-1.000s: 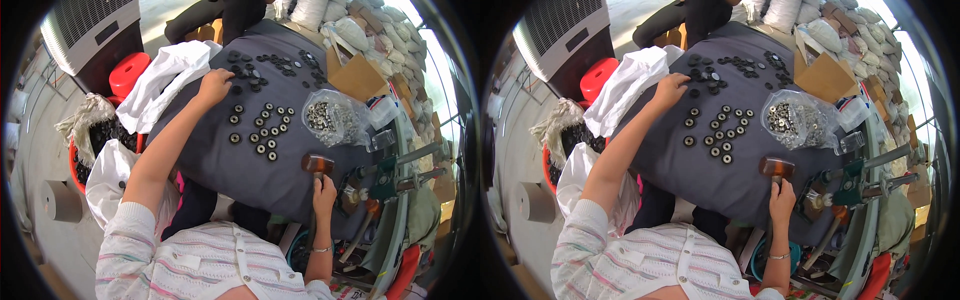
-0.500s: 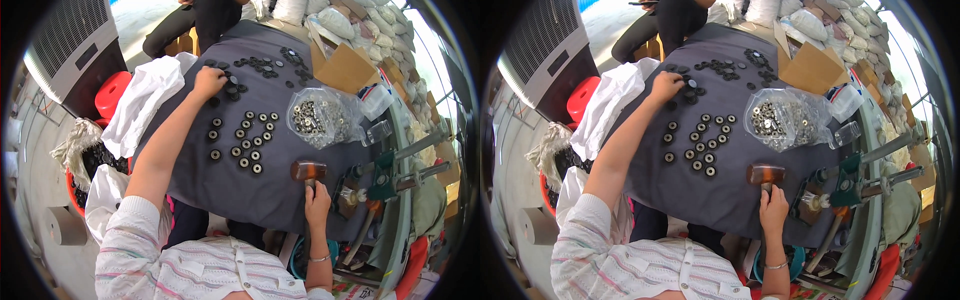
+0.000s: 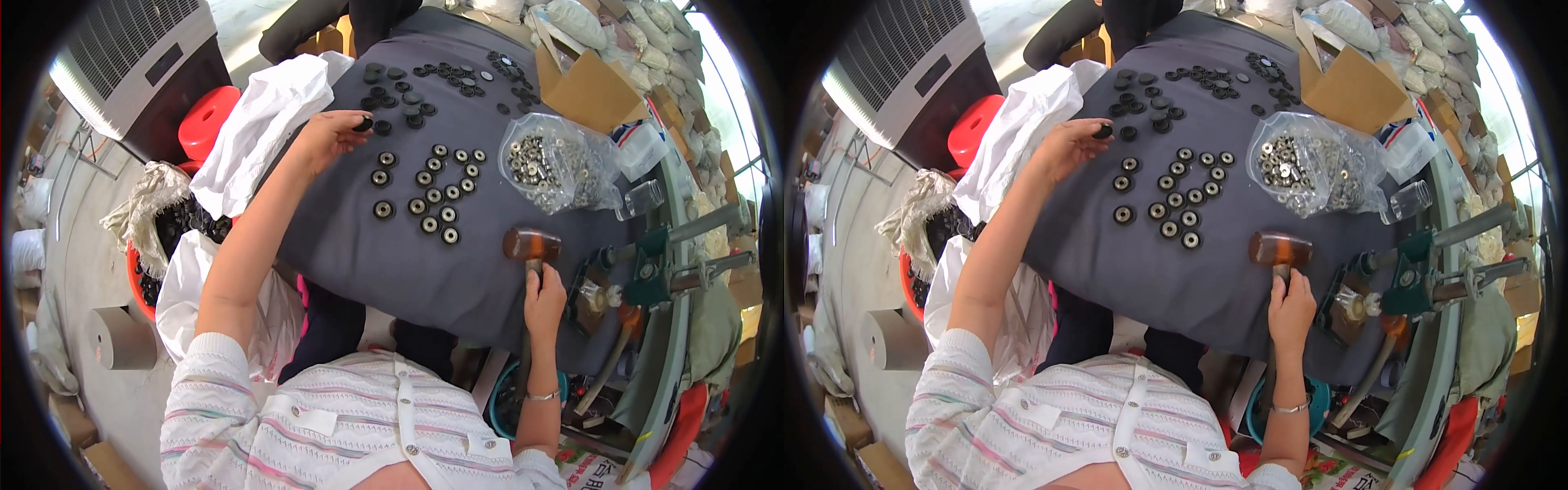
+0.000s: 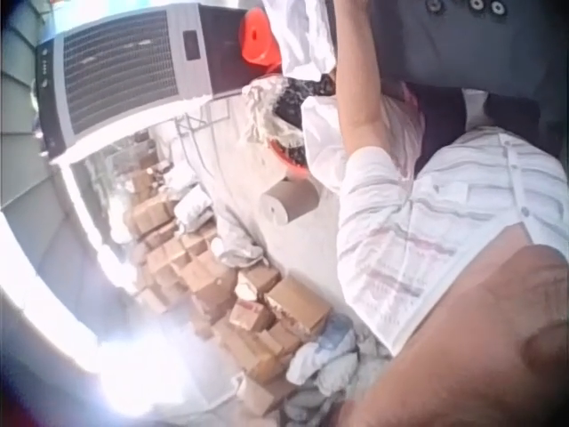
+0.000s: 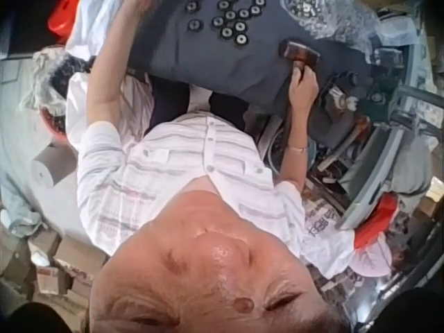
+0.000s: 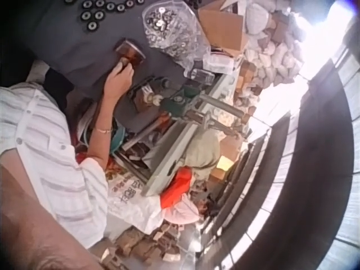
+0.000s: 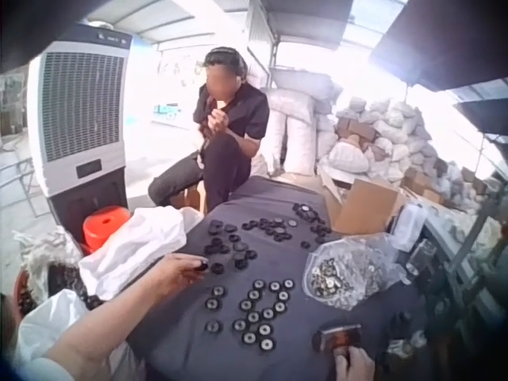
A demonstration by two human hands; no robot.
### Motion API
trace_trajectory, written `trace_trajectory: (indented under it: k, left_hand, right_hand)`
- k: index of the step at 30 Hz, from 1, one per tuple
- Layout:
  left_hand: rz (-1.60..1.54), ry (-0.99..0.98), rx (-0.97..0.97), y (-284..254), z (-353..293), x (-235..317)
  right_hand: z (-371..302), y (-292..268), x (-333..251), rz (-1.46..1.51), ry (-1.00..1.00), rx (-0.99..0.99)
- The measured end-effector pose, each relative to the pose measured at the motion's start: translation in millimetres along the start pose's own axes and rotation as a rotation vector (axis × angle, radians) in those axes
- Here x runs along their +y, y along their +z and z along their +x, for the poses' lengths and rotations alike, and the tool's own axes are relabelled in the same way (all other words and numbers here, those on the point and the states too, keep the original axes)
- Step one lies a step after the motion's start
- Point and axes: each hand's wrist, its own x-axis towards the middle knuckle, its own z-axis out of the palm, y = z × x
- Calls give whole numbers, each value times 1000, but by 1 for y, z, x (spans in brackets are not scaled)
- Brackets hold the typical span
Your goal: The person inserts metal bearings into black rings, taps them into place with a mallet, and presses black caps onto the assemblies by hand.
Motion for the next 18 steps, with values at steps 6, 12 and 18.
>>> trace_trajectory:
  k: [6,12,18]
  left_hand:
    - [1316,494,324,-5,-7,-21]
    - [1473,740,375,-5,13,-32]
    - [1310,768,513,-10,15,-34]
  right_hand:
    - [-5,2,4,-37,-13,13]
    - [-5,-1,4,-48,10,4]
    - [36,-3,-63,73,-236,181]
